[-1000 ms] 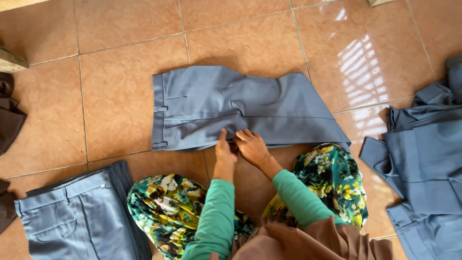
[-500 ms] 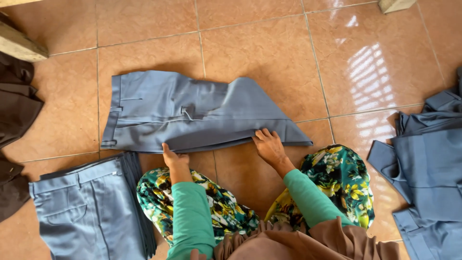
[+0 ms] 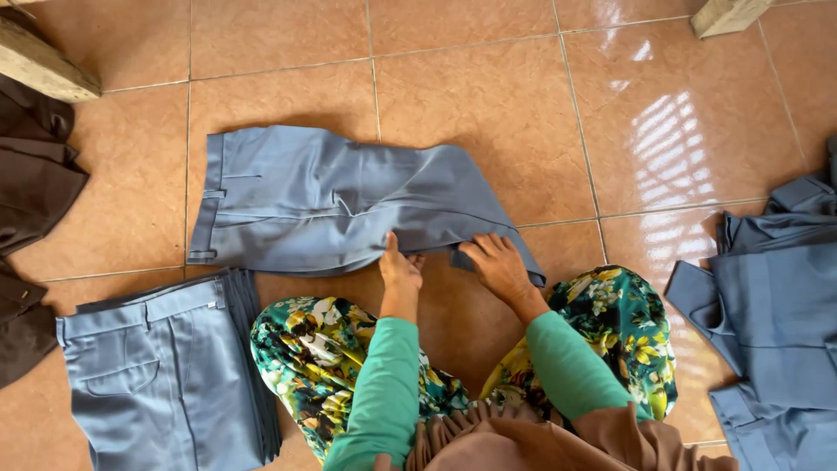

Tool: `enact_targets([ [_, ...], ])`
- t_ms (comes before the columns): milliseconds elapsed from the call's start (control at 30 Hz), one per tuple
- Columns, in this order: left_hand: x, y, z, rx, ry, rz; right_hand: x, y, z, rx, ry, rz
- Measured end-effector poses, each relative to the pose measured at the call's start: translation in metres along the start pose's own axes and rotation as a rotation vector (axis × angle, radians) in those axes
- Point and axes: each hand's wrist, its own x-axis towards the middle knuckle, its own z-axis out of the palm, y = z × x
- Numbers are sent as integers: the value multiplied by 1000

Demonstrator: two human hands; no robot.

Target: A person sitting on the floor folds several pairs of grey trousers and stacks them.

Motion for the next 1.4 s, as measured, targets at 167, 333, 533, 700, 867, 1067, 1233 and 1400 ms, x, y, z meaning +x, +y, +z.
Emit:
enact_targets([
  [167, -17, 58, 14, 8, -115, 107, -37, 33, 8, -40, -26, 249],
  [333, -29, 83, 23, -62, -206, 129, -37, 42, -8, -63, 0, 345],
  [533, -48, 107, 32, -40, -255, 117, -33, 32, -1, -201, 79, 401],
  [700, -54, 127, 36, -98, -280, 121, -42, 31, 29, 47, -27, 540],
  [867, -53, 151, 38, -113, -290, 139, -1, 64, -1, 329, 253, 478],
  [1067, -47, 162, 29, -126, -272, 158, 27, 103, -62, 316, 375, 424],
  [1233, -13, 169, 1, -182, -215, 165, 4, 92, -48, 149, 149, 275],
  [1400, -29, 172, 3, -193, -193, 152, -20, 92, -1, 22, -50, 703],
])
